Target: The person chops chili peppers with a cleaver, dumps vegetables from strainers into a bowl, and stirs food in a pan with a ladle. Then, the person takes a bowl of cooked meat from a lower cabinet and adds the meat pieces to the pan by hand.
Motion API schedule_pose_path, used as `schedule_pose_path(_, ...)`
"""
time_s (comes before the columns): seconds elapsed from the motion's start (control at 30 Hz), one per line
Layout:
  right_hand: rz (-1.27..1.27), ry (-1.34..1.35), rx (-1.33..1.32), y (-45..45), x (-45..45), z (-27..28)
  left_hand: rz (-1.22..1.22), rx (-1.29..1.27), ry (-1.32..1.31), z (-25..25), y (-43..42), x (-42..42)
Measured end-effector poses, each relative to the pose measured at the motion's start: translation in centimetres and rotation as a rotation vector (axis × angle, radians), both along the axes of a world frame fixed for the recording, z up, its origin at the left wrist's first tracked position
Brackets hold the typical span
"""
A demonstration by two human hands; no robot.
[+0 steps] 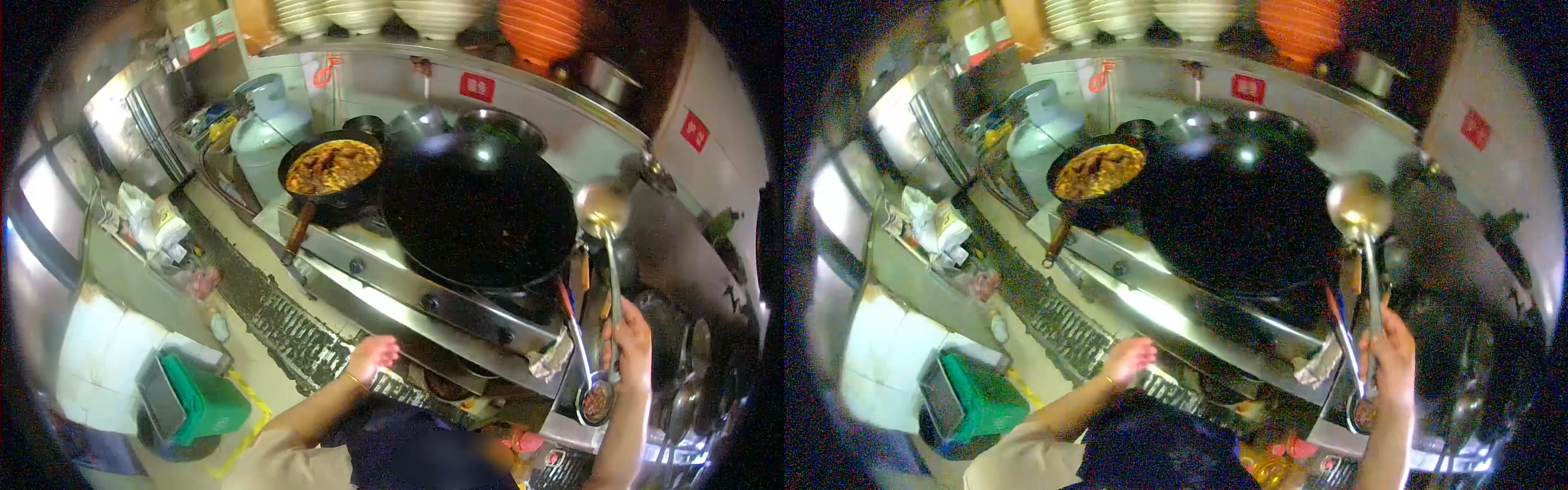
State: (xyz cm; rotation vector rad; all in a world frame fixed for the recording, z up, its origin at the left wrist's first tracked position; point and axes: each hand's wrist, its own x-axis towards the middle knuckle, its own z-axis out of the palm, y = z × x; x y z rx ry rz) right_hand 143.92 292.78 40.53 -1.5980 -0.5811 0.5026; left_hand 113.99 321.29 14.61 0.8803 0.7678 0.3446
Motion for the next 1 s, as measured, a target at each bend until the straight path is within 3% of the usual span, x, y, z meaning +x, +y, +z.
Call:
schedule_pose_path(0.03,0.017,-0.031,-0.047,3.7,-1.3,2.1,0.275,-0.177,-0.013,0.2,2.3,-0.8)
schedule_pose_path(0.13,0.153,-0.208,-0.179,14.2,-3.5,5.4,0.431,-0.445,-0.565,2.4,10.4,-4.2)
schedule_pose_path(0.2,0.242,-0.42,-0.317,21.7,-5.9,6.9,0.351,-0.522,-0.809,2.9,16.1,-5.5)
schedule_pose_path(0.3,0.376,-1.015,-0.337,33.1,-8.4,5.1,0.234,-0.619,-0.841,5.8,21.9,-5.7)
schedule_pose_path(0.4,0.468,-1.224,-0.769,42.1,-12.2,4.4,0.021,-0.805,-0.825,8.3,25.6,-5.1)
schedule_pose_path(0.43,0.508,-1.213,-0.862,44.1,-13.3,4.5,-0.095,-0.837,-0.919,7.9,26.5,-4.8)
schedule_pose_path(0.5,0.583,-1.186,-1.052,47.0,-14.7,4.8,-0.15,-0.774,-0.735,8.0,27.5,-4.8)
schedule_pose_path(0.57,0.597,-1.159,-1.041,48.8,-14.6,3.2,-0.143,-0.762,-0.53,9.2,27.8,-4.8)
schedule_pose_path(0.73,0.416,-1.161,-0.976,52.2,-14.2,-4.1,-0.221,-0.744,-0.454,9.8,29.0,-6.5)
schedule_pose_path(1.0,0.284,-0.97,-0.716,57.4,-13.7,-9.3,-0.28,-0.738,-0.414,10.5,30.1,-7.5)
